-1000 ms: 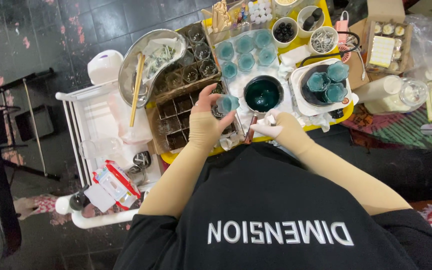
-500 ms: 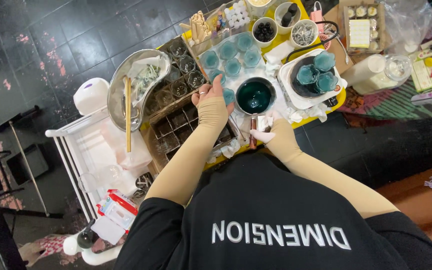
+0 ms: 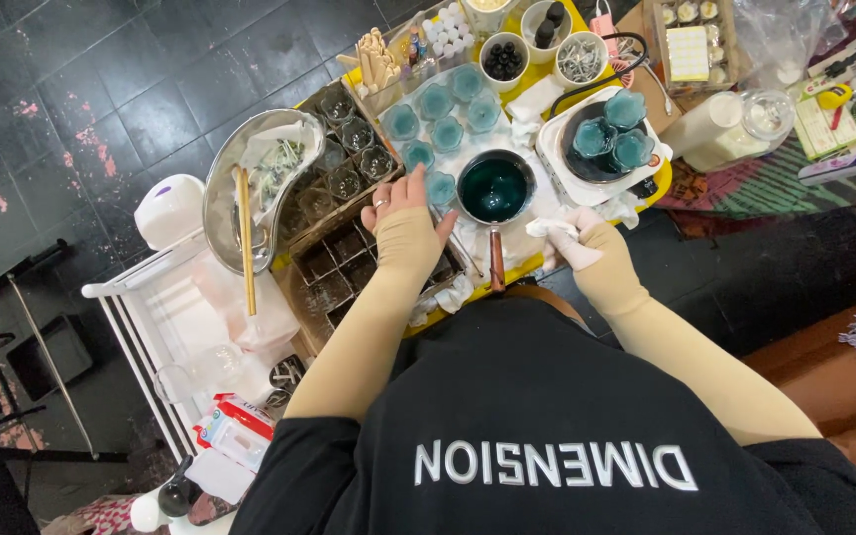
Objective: Wiping and inspecting small glass containers at a workshop bench.
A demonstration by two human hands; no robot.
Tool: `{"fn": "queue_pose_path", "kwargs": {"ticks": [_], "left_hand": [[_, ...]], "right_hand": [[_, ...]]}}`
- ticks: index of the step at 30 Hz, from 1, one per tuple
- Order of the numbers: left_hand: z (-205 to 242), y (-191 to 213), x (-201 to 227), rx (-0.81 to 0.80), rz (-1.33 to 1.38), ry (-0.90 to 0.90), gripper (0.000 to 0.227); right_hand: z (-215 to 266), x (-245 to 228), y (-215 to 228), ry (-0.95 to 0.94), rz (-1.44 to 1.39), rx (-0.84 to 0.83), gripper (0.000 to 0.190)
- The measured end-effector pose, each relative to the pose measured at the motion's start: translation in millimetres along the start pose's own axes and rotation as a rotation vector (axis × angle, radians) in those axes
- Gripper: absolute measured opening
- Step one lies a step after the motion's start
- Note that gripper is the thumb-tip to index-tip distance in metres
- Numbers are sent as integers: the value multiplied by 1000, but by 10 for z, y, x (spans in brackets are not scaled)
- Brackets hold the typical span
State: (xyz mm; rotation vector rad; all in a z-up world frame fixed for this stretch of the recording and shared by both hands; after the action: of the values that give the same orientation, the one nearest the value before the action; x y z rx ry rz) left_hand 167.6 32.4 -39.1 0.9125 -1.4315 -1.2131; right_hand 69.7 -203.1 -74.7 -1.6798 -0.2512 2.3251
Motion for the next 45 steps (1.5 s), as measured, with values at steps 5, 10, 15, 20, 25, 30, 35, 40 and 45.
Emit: {"fn": "queue_pose_path", "kwargs": {"ticks": [5,10,15,20,25,30,35,40,45], "left_hand": [[325,485,398,75,439,-308,62],[572,150,549,-98,969,-446,47],[688,-89,130,-27,1163,-57,18],[918,-100,-33,-65,1271,99,6],[1121,-67,-100,-74,1517,132,6],[1391,-5,-577,230,1464,45,16],[1884,233,-1006,425,980,194,19],[2379,-169,-1125,511,488,111,26],[2510,-437,-955,499,14,-81,36]], "right_hand": [[58,-79,-210,-121,-47,-67,14],[173,-209,-553,-162,-154,-180,14],[290,-430,-829,-185,-94,-235,25],[237,-151,-771,-167,40,-258,18],[254,-227,-949,-94,186,-263,15],[205,-72,-957,-98,-5,-299,13],[199,-72,-988,-144,-14,-386,20],[186,-116,-1097,-199,8,-476,31],[126,-260,-1237,-170,76,-566,44]]}}
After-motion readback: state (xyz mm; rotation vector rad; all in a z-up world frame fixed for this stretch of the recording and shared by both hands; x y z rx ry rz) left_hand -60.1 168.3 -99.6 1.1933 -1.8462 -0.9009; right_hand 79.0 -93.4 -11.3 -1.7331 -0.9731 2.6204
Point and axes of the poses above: each hand's wrist, its own z-axis away from the middle knuckle, its own y-axis out of the back of the hand, x = y × z, the point moved 8 cm from there along -z, towards the middle knuckle, and after that the axes turned 11 degrees about -z, right-handed, at the moved point
